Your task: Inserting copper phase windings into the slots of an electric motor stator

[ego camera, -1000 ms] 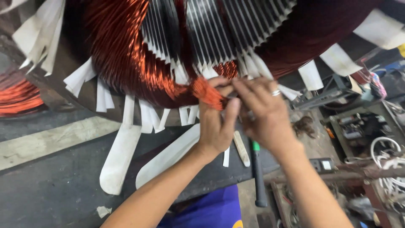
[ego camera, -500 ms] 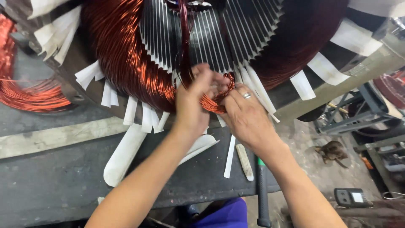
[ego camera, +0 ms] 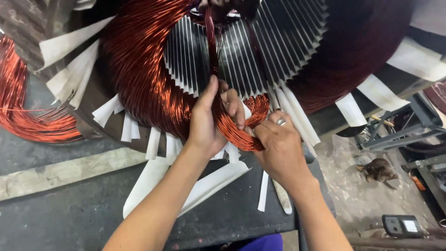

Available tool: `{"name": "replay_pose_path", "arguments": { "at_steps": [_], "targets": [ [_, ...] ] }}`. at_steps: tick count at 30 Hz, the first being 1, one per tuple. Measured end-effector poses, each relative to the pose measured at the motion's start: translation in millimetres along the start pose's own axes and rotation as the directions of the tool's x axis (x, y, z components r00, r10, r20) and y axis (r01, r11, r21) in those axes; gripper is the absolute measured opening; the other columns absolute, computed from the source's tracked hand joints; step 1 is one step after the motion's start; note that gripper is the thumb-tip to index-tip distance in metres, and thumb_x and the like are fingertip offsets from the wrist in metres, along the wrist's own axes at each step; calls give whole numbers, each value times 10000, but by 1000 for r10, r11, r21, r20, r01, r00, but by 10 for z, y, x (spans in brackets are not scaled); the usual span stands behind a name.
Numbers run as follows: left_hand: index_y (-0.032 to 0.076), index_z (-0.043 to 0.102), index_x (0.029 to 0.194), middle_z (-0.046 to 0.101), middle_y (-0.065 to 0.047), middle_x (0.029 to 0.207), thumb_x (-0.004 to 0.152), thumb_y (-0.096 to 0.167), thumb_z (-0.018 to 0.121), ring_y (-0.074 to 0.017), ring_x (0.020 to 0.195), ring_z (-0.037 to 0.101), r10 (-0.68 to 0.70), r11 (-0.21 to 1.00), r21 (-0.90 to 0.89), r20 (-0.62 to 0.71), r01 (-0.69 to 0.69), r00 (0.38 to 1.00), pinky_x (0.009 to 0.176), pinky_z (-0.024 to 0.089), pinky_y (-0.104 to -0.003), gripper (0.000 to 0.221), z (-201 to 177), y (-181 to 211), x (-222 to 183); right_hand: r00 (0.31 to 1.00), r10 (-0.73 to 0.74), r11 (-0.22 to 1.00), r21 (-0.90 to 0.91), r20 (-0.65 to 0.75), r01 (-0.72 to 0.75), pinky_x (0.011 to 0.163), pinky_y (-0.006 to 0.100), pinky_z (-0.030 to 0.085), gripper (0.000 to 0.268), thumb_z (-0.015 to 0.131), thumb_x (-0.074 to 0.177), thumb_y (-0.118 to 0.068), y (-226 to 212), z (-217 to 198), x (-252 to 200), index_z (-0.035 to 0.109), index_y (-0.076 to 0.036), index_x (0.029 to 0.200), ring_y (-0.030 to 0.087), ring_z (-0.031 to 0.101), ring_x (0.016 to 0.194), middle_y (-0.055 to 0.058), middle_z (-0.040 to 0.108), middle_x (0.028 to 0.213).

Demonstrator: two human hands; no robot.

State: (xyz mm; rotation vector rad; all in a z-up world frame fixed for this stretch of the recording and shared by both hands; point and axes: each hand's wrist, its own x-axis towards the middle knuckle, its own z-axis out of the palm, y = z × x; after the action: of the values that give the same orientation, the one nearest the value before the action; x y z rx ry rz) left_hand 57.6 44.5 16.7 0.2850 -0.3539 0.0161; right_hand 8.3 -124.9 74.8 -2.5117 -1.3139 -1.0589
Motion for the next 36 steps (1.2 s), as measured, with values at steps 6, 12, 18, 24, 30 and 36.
{"name": "replay_pose_path", "arguments": {
  "at_steps": [6,12,18,24,30,36],
  "targets": [
    [147,589,1122,550,-134,660,1111,511,560,-352,527,661,18,1000,3,-12,-18,1000,429,617,-562,366,88,42,-45,991,135,991,26,2,-135,982,418,543,423,855,942,-214,-39,94,-7,587,-103,633,254,615,679,24,582,571],
    [114,533,1151,584,-150,683,1160,441,504,-353,558,692,74,997,30,19,-74,997,464,631,-488,328,93,51,-108,984,166,985,39,65,-169,993,415,523,409,843,902,-159,0,151,-135,556,-114,615,269,635,673,17,551,536],
    [96,535,1148,540,-113,653,1156,394,542,-297,496,628,117,993,11,-72,-116,991,408,584,-457,298,48,60,-82,973,200,980,-25,111,-199,951,432,552,362,830,882,-147,-161,94,66,592,-107,613,311,683,662,68,573,513],
    [93,472,1086,553,-123,583,1177,388,503,-339,454,662,113,992,54,-21,-112,993,401,591,-416,310,-35,-87,-143,970,179,984,-18,163,-179,957,415,566,268,810,736,-87,-168,0,-36,570,-132,625,308,693,645,65,570,517],
    [92,509,1131,570,-142,631,1151,471,527,-350,513,681,113,992,-65,8,-112,994,451,601,-446,381,75,98,-189,968,188,982,-51,166,-182,950,417,572,220,786,681,-78,-185,26,-42,578,-121,623,313,696,654,72,573,511],
    [97,547,1215,601,-141,701,1117,441,608,-339,542,689,87,991,-102,-20,-89,996,466,607,-435,362,51,85,-181,972,204,977,-92,114,-194,860,422,579,153,785,674,-110,-213,132,-59,640,-150,706,290,711,752,51,621,600]
  ]
}}
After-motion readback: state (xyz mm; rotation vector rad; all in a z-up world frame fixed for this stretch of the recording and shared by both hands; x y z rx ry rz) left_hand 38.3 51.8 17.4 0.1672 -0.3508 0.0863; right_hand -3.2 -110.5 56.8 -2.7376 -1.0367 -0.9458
